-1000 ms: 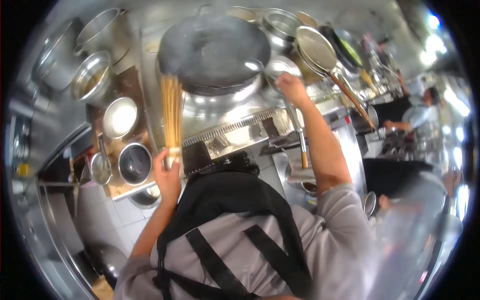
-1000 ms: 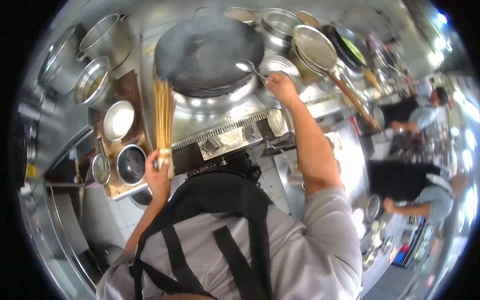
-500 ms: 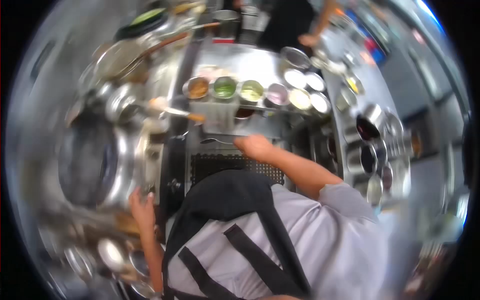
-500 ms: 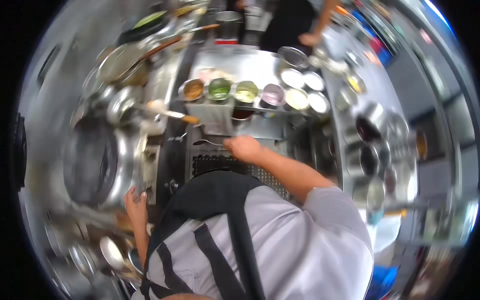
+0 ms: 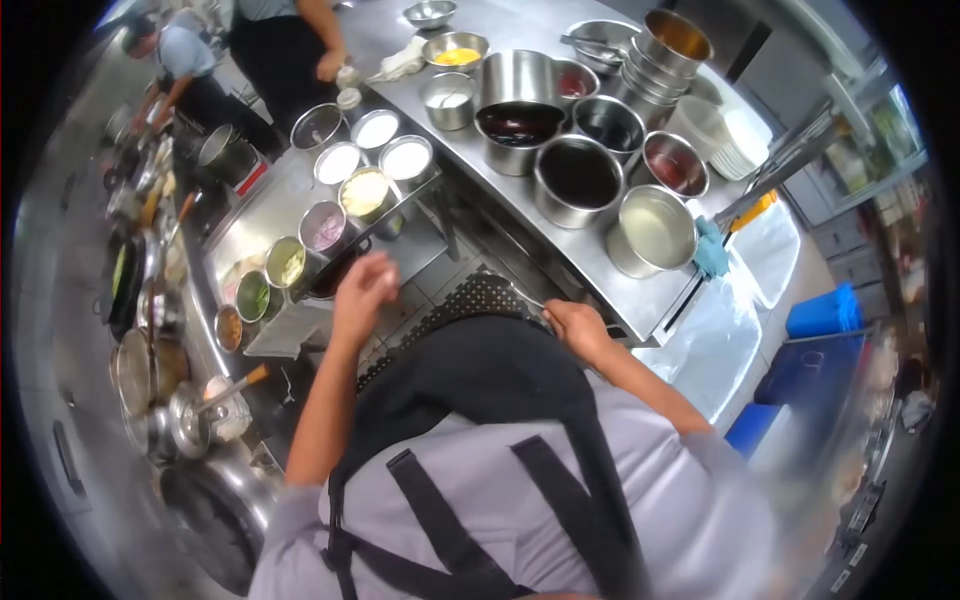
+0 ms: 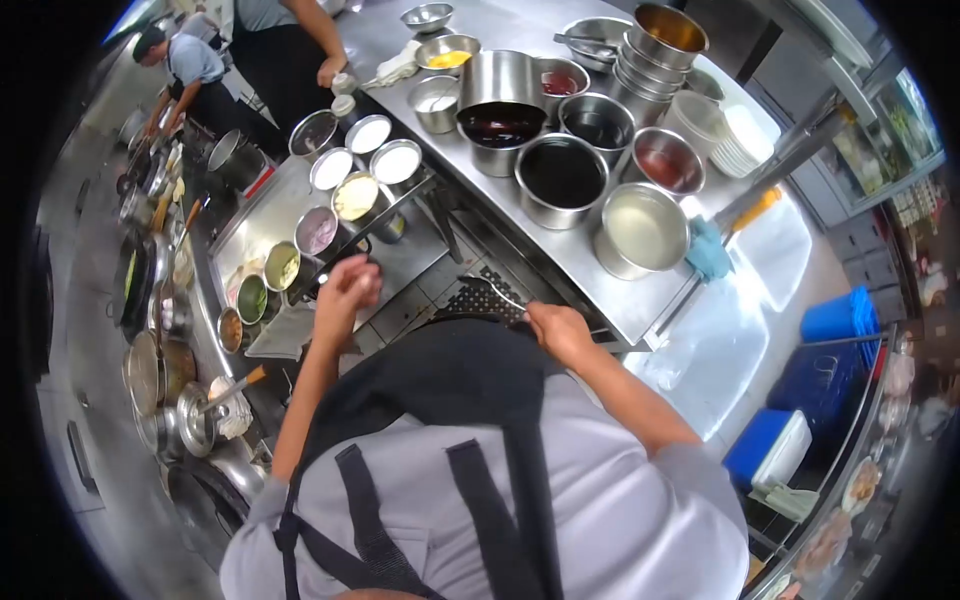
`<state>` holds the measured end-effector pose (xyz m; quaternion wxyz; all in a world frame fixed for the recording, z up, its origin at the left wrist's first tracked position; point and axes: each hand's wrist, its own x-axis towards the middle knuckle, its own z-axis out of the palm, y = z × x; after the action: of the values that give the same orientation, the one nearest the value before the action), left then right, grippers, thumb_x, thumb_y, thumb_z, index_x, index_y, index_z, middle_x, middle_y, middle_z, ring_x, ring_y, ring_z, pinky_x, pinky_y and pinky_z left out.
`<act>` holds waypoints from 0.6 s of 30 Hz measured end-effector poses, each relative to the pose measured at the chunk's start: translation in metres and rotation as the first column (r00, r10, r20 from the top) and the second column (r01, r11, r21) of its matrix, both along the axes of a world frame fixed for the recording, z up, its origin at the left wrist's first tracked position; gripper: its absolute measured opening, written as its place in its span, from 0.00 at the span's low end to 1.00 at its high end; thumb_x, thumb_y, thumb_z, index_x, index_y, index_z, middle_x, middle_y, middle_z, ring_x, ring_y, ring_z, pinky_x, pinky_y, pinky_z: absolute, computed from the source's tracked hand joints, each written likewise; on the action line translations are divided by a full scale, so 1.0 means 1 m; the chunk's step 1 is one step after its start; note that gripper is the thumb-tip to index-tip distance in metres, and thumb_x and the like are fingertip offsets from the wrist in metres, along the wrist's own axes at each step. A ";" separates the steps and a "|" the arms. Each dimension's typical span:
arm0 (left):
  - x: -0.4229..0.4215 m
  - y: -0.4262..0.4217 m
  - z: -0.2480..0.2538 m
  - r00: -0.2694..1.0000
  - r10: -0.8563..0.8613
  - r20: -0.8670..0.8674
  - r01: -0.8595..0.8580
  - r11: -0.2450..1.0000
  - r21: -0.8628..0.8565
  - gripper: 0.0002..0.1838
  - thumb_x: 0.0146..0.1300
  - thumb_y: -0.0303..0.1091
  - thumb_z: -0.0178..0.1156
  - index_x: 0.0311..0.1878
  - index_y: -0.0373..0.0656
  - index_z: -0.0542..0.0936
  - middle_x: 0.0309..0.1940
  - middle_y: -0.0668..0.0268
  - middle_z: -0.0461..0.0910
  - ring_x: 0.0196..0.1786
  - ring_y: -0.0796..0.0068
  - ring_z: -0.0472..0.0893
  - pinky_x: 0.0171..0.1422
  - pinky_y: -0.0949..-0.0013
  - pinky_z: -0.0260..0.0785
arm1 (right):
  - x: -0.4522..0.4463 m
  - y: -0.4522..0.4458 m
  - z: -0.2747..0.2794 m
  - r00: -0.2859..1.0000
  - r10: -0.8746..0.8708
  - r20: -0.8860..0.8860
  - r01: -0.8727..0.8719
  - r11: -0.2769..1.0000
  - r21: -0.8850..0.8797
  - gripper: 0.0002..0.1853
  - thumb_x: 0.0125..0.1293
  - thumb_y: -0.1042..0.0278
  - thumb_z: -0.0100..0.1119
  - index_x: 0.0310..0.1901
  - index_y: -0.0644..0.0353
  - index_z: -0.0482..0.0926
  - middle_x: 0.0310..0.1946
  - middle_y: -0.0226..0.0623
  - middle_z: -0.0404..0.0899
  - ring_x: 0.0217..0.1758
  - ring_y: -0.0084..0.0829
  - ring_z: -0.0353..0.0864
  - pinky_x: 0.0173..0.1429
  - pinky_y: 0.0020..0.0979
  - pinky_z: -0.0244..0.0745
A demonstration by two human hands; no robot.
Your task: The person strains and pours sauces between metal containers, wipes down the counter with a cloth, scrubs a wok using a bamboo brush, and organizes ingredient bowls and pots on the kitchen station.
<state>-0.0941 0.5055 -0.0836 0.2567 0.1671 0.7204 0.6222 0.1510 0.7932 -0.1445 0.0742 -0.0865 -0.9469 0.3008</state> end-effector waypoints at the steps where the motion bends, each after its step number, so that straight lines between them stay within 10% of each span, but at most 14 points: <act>1: -0.007 0.029 0.014 0.999 0.002 0.035 -0.004 0.998 0.063 0.21 0.70 0.32 0.56 0.64 0.38 0.69 0.51 0.60 0.79 0.48 0.69 0.81 0.49 0.69 0.76 | 0.006 0.002 0.014 1.000 -0.007 0.003 0.007 1.000 -0.011 0.06 0.67 0.65 0.56 0.39 0.56 0.77 0.32 0.47 0.81 0.36 0.51 0.81 0.37 0.46 0.73; 3: -0.041 0.082 0.030 0.996 -0.024 0.091 0.008 0.985 0.174 0.22 0.71 0.34 0.56 0.64 0.36 0.67 0.51 0.57 0.79 0.48 0.67 0.81 0.49 0.67 0.77 | 0.008 0.010 0.043 0.969 -0.219 -0.117 0.178 0.940 -0.292 0.06 0.70 0.65 0.54 0.40 0.58 0.77 0.30 0.48 0.79 0.35 0.53 0.80 0.37 0.46 0.72; 6: -0.099 0.154 0.039 0.992 -0.077 0.099 0.043 0.950 0.310 0.22 0.71 0.37 0.56 0.63 0.37 0.67 0.51 0.54 0.78 0.47 0.66 0.81 0.49 0.65 0.77 | -0.009 0.035 0.071 0.891 -0.451 -0.049 0.303 0.672 -0.675 0.11 0.76 0.64 0.48 0.39 0.64 0.73 0.25 0.34 0.76 0.28 0.23 0.74 0.34 0.28 0.69; 12: -0.196 0.278 0.034 0.980 -0.159 0.121 0.116 0.944 0.308 0.21 0.70 0.45 0.59 0.58 0.42 0.69 0.46 0.58 0.77 0.45 0.64 0.79 0.49 0.64 0.74 | -0.155 0.126 0.116 0.695 -0.596 -0.403 0.184 0.689 -0.701 0.12 0.76 0.66 0.45 0.37 0.63 0.73 0.31 0.33 0.79 0.32 0.22 0.74 0.40 0.24 0.70; 18: -0.221 0.326 0.025 0.892 -0.408 0.195 0.250 0.804 0.540 0.21 0.66 0.42 0.64 0.56 0.42 0.73 0.45 0.67 0.77 0.50 0.73 0.75 0.54 0.71 0.66 | -0.257 0.164 0.099 0.601 -0.724 -0.340 0.455 0.659 -0.599 0.09 0.73 0.66 0.51 0.36 0.61 0.74 0.39 0.34 0.83 0.35 0.21 0.73 0.43 0.24 0.69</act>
<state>-0.3148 0.8319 -0.0582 0.4162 0.2548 0.4455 0.7506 -0.1057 0.9574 -0.0457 0.4196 -0.3284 -0.6971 0.4797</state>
